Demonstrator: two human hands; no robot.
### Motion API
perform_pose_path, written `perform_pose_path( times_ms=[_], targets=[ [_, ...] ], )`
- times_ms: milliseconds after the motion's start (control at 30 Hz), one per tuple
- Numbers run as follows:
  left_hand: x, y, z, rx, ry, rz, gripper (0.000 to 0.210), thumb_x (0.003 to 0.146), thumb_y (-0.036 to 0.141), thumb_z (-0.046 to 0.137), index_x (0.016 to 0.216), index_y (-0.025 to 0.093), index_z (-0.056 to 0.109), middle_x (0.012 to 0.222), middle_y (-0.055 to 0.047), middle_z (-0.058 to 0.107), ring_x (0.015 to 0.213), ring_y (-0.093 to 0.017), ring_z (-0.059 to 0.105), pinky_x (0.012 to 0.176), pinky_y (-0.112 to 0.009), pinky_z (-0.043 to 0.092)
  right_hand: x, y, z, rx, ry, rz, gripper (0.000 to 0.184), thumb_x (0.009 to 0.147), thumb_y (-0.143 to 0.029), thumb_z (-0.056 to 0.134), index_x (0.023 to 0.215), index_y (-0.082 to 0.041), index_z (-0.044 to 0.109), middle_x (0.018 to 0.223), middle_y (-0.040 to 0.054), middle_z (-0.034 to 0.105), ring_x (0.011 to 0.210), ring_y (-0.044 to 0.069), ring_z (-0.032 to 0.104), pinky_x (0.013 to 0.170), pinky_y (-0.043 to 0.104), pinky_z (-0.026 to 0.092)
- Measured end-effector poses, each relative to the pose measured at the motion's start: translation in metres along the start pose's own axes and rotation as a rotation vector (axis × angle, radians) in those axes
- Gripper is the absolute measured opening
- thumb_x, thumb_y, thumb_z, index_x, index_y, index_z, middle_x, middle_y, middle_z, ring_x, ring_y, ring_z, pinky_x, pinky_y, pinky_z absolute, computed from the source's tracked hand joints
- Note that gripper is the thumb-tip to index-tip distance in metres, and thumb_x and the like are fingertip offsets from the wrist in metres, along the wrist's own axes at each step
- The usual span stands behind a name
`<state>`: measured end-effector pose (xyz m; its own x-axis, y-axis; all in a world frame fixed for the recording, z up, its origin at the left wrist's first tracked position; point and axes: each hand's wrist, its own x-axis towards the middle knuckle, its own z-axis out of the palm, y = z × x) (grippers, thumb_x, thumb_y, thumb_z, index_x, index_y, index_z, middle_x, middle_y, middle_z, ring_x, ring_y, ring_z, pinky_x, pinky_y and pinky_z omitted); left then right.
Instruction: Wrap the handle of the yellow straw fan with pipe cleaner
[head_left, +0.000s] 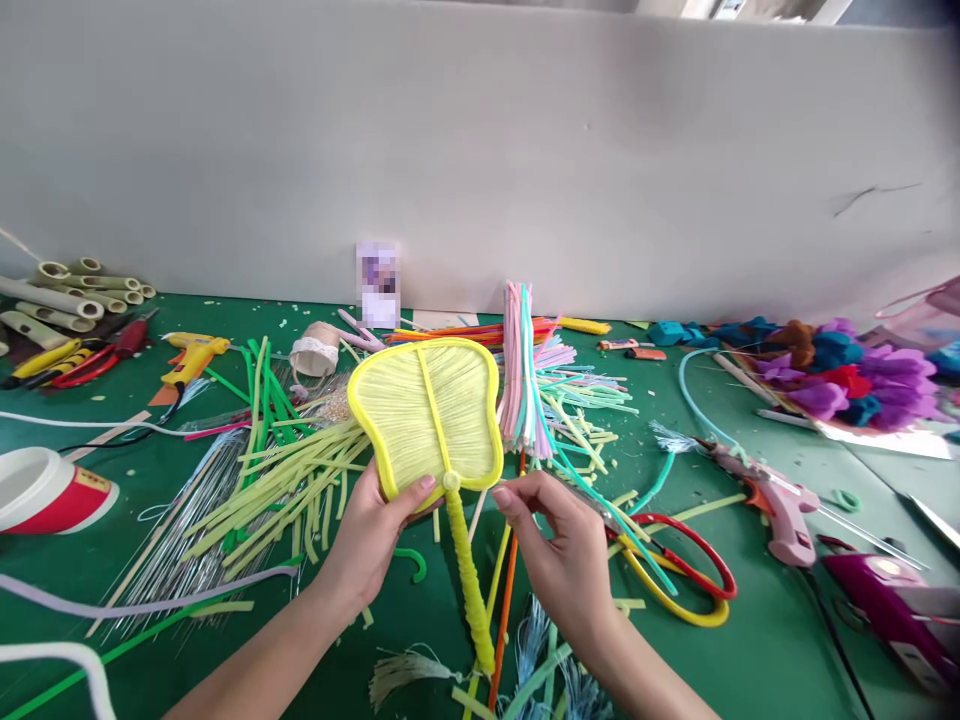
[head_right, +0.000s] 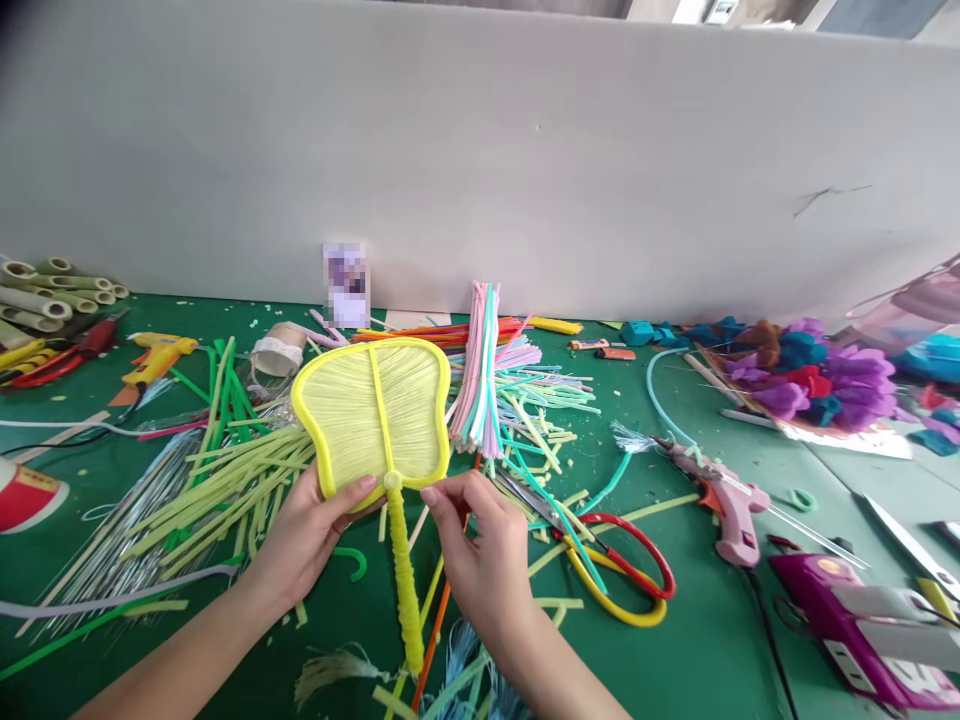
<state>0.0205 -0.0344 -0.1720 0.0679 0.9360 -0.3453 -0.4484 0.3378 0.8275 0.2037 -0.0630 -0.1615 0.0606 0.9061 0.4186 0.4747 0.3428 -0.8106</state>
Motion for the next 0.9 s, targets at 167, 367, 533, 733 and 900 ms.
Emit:
perform_pose_path(
  times_ms=[167, 367, 533, 733, 900],
  targets=[
    [-0.004, -0.001, 0.000, -0.018, -0.028, 0.072, 0.076, 0.078, 0.023, 0.082, 0.145, 0.024, 0.045, 0.124, -0.009, 0.072, 0.112, -0.027, 0.069, 0.091, -0.037, 0.061, 0.002, -0.006, 0.014, -0.047, 0.045, 0.033, 0.014, 0.096, -0.025, 0.061, 0.090, -0.018, 0.071, 0.080, 0.0033, 0.068, 0.068, 0.015, 0.061, 0.062, 0.026, 0.049],
    [-0.004, -0.003, 0.000, -0.039, -0.041, 0.130, 0.077, 0.078, 0.021, 0.082, 0.146, 0.024, 0.046, 0.121, -0.009, 0.073, 0.113, -0.027, 0.069, 0.095, -0.038, 0.059, 0.007, -0.009, 0.035, -0.110, 0.114, -0.062, 0.003, 0.086, -0.021, 0.072, 0.086, -0.019, 0.074, 0.082, 0.0045, 0.067, 0.074, 0.018, 0.063, 0.069, 0.030, 0.052],
    [-0.004, -0.003, 0.001, -0.022, -0.040, 0.134, 0.076, 0.078, 0.022, 0.083, 0.145, 0.022, 0.046, 0.117, -0.009, 0.074, 0.111, -0.027, 0.070, 0.096, -0.040, 0.058, 0.008, -0.011, 0.034, -0.108, 0.114, -0.081, 0.004, 0.086, -0.019, 0.072, 0.084, -0.019, 0.075, 0.081, 0.0040, 0.067, 0.076, 0.019, 0.064, 0.070, 0.031, 0.053],
    [-0.006, -0.002, 0.001, -0.010, -0.038, 0.152, 0.075, 0.078, 0.021, 0.082, 0.145, 0.022, 0.047, 0.119, -0.009, 0.074, 0.114, -0.028, 0.068, 0.096, -0.040, 0.058, 0.011, -0.014, 0.030, -0.093, 0.056, -0.089, 0.005, 0.086, -0.019, 0.071, 0.085, -0.020, 0.075, 0.081, 0.0042, 0.067, 0.077, 0.019, 0.064, 0.073, 0.033, 0.052],
    [-0.005, 0.005, -0.001, 0.017, -0.051, 0.205, 0.070, 0.081, 0.021, 0.080, 0.144, 0.022, 0.048, 0.124, -0.008, 0.072, 0.117, -0.025, 0.066, 0.101, -0.038, 0.055, 0.005, -0.017, 0.022, 0.124, 0.168, 0.071, 0.011, 0.091, -0.030, 0.066, 0.094, -0.022, 0.072, 0.083, 0.0037, 0.064, 0.069, 0.016, 0.056, 0.063, 0.029, 0.048]
  ],
)
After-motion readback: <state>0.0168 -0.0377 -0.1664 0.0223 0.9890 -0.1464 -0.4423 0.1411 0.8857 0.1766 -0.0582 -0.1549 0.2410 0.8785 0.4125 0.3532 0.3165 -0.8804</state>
